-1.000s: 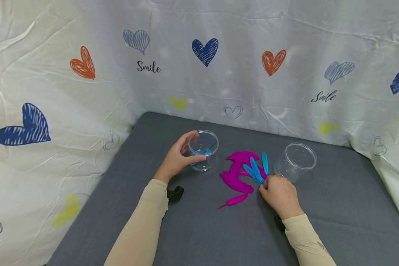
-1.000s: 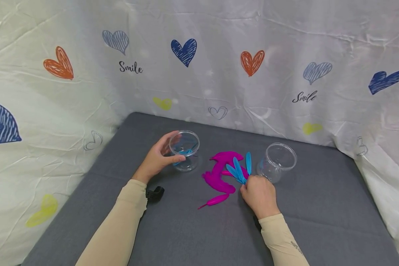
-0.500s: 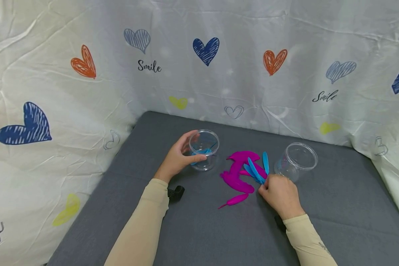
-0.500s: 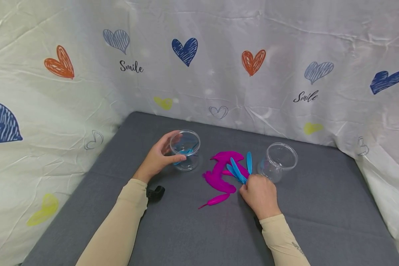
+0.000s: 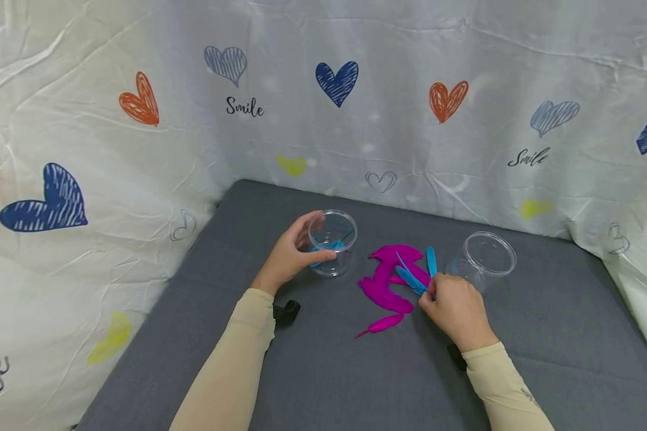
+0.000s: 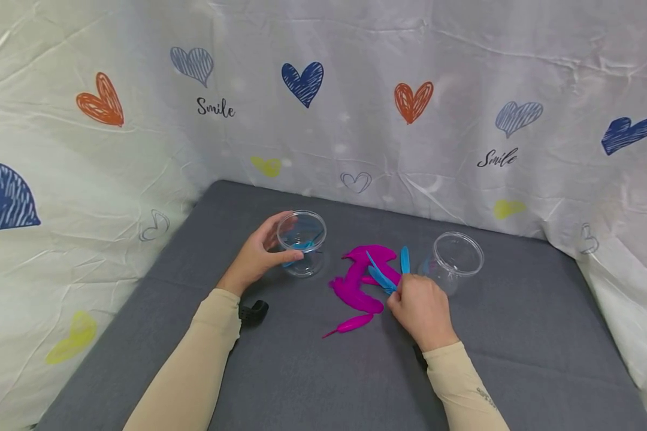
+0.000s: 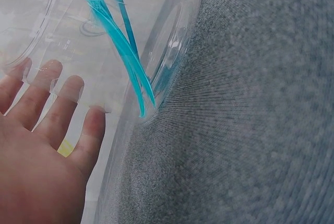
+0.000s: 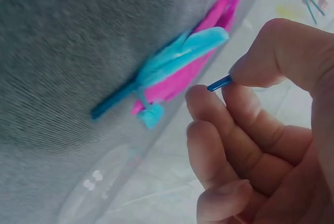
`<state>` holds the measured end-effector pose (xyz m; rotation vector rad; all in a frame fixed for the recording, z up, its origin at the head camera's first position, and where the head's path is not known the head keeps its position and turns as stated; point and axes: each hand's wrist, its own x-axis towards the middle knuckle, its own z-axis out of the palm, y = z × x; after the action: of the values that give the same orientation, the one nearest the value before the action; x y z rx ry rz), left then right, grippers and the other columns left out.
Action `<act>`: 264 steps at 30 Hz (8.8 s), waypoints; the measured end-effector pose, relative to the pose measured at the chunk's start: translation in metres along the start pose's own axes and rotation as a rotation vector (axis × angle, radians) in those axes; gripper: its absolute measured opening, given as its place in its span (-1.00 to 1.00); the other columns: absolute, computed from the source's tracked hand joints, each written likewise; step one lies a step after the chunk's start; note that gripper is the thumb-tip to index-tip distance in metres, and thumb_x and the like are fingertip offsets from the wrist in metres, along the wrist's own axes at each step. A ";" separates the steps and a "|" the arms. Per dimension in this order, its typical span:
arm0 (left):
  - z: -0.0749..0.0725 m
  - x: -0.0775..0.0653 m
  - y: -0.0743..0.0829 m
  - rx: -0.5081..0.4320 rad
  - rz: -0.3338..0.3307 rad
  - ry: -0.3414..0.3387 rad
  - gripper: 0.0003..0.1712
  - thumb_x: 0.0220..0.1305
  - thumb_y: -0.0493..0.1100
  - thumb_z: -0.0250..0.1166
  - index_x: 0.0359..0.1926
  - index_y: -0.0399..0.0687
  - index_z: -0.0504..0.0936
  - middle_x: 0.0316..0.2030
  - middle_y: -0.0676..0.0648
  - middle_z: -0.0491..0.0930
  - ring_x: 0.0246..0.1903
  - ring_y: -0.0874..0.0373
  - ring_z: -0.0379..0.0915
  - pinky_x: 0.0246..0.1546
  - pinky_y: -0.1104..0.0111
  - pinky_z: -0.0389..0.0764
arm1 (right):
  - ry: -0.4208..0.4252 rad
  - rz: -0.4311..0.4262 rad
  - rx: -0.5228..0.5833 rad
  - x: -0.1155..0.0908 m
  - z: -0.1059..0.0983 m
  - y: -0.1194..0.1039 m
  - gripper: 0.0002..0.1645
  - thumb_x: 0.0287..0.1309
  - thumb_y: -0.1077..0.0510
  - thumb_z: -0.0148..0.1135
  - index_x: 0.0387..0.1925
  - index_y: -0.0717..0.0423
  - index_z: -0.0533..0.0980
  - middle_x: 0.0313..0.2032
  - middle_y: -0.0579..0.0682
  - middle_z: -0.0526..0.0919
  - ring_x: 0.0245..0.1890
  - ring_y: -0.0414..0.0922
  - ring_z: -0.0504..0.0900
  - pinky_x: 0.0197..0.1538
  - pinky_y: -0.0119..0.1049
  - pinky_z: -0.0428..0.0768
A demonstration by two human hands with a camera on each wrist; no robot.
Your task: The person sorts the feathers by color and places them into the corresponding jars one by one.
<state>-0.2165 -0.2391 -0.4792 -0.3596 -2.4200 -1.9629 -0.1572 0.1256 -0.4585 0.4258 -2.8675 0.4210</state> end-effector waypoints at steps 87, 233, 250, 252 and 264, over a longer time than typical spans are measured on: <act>0.006 0.001 0.003 -0.035 0.001 -0.032 0.05 0.21 0.05 0.67 0.63 0.40 0.31 0.58 0.07 0.41 0.59 0.13 0.29 0.61 -0.09 0.33 | -0.109 -0.569 -0.286 0.148 -0.042 -0.134 -0.88 0.24 0.22 0.38 -0.26 0.21 0.74 -0.35 0.07 0.73 -0.26 0.06 0.66 -0.12 -0.07 0.73; 0.008 0.005 0.008 0.003 -0.018 -0.022 0.08 0.16 0.03 0.70 0.61 0.43 0.32 0.56 0.18 0.43 0.59 0.17 0.30 0.60 -0.05 0.37 | -0.011 0.208 0.054 0.000 0.000 0.017 -0.76 0.10 0.28 0.21 -0.63 0.06 0.43 -0.62 -0.02 0.40 -0.61 -0.06 0.39 -0.56 -0.23 0.29; 0.010 0.005 0.005 -0.004 -0.026 -0.026 0.06 0.18 0.04 0.69 0.61 0.44 0.33 0.56 0.18 0.43 0.59 0.15 0.30 0.61 -0.06 0.35 | 0.060 0.064 0.007 0.013 -0.015 0.002 -0.73 0.17 0.28 0.15 -0.60 0.03 0.36 -0.71 -0.08 0.32 -0.70 -0.10 0.30 -0.61 -0.26 0.19; 0.009 0.005 0.006 -0.006 -0.027 -0.026 0.06 0.17 0.04 0.70 0.61 0.44 0.33 0.55 0.19 0.43 0.59 0.16 0.30 0.61 -0.04 0.36 | 0.077 0.029 0.000 0.018 -0.019 -0.002 -0.72 0.14 0.30 0.15 -0.61 0.02 0.35 -0.71 -0.08 0.31 -0.71 -0.10 0.29 -0.62 -0.26 0.19; 0.008 0.003 0.006 -0.017 -0.010 -0.027 0.08 0.16 0.03 0.70 0.61 0.39 0.33 0.54 0.18 0.45 0.57 0.17 0.33 0.61 -0.04 0.37 | 0.194 -0.221 -0.048 0.056 -0.056 -0.031 -0.76 0.05 0.40 0.17 -0.61 0.09 0.41 -0.69 -0.06 0.31 -0.63 -0.07 0.31 -0.62 -0.28 0.22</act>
<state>-0.2171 -0.2293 -0.4750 -0.3779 -2.4276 -1.9962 -0.1902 0.1000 -0.3846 0.6467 -2.6023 0.3335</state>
